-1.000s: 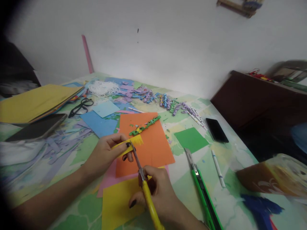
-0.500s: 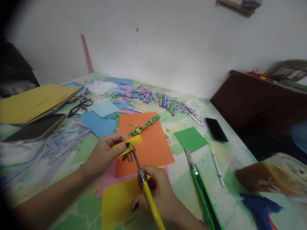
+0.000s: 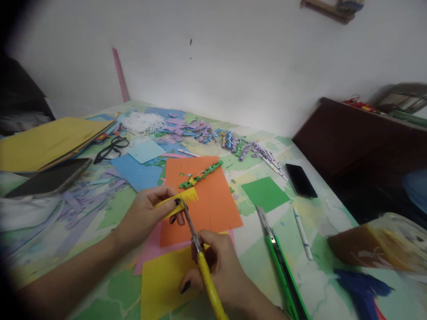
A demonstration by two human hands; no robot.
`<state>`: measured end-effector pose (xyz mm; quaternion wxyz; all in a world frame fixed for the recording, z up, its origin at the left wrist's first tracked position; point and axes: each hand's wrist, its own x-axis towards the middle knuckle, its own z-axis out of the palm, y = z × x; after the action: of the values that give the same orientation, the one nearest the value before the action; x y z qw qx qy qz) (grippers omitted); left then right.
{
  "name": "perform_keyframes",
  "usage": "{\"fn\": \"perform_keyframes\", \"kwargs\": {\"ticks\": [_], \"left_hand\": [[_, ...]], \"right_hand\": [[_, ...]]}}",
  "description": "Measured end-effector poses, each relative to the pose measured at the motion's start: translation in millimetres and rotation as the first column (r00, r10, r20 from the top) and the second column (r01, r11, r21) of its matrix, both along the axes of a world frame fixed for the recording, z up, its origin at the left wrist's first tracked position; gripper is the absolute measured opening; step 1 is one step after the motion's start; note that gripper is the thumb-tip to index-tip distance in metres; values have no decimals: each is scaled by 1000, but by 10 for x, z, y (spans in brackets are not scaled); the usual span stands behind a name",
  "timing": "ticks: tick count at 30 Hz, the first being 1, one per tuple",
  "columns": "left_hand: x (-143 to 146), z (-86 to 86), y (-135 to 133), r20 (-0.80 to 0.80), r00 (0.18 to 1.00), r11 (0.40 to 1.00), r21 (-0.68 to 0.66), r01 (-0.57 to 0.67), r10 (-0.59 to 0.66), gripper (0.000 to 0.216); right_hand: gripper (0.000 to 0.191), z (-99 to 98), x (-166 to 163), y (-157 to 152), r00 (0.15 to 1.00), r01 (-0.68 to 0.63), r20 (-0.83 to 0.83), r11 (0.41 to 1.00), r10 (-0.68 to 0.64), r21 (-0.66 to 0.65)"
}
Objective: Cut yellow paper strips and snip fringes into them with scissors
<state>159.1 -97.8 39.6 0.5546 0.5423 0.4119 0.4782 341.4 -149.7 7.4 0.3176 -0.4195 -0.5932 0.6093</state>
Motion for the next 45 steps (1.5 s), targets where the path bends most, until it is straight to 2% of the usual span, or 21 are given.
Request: {"fn": "perform_keyframes", "kwargs": {"ticks": [11,17,25,28,34,38,45], "left_hand": [[-9,8,3,8,1000,1000,-2,-1,1,16],[-11,-7,4,27,1000,1000,-5,3,-3,16],[-11,-15,5,37,999,1000,2,23,-23,16],[-9,-23,10,33,999,1000,9,20,-21,16],[-5,-22,3,35,999,1000,5,14,-14,16],[-6,-24,-3,30,999,1000,2,12,-12,16],[-5,-33,17,35,999,1000,7,22,-22,16]], "right_hand": [[65,7,-15,11,999,7,42,1000,-6,-16],[60,8,-13,9,998,24,59,999,-22,-23],[57,19,-12,9,999,16,39,1000,-15,-21],[59,12,-10,2,999,15,51,1000,-14,-19],[66,-31,23,9,1000,-16,-25,1000,16,10],[66,-28,28,8,1000,-23,2,999,23,37],[62,-9,8,-3,1000,-9,-25,1000,9,9]]}}
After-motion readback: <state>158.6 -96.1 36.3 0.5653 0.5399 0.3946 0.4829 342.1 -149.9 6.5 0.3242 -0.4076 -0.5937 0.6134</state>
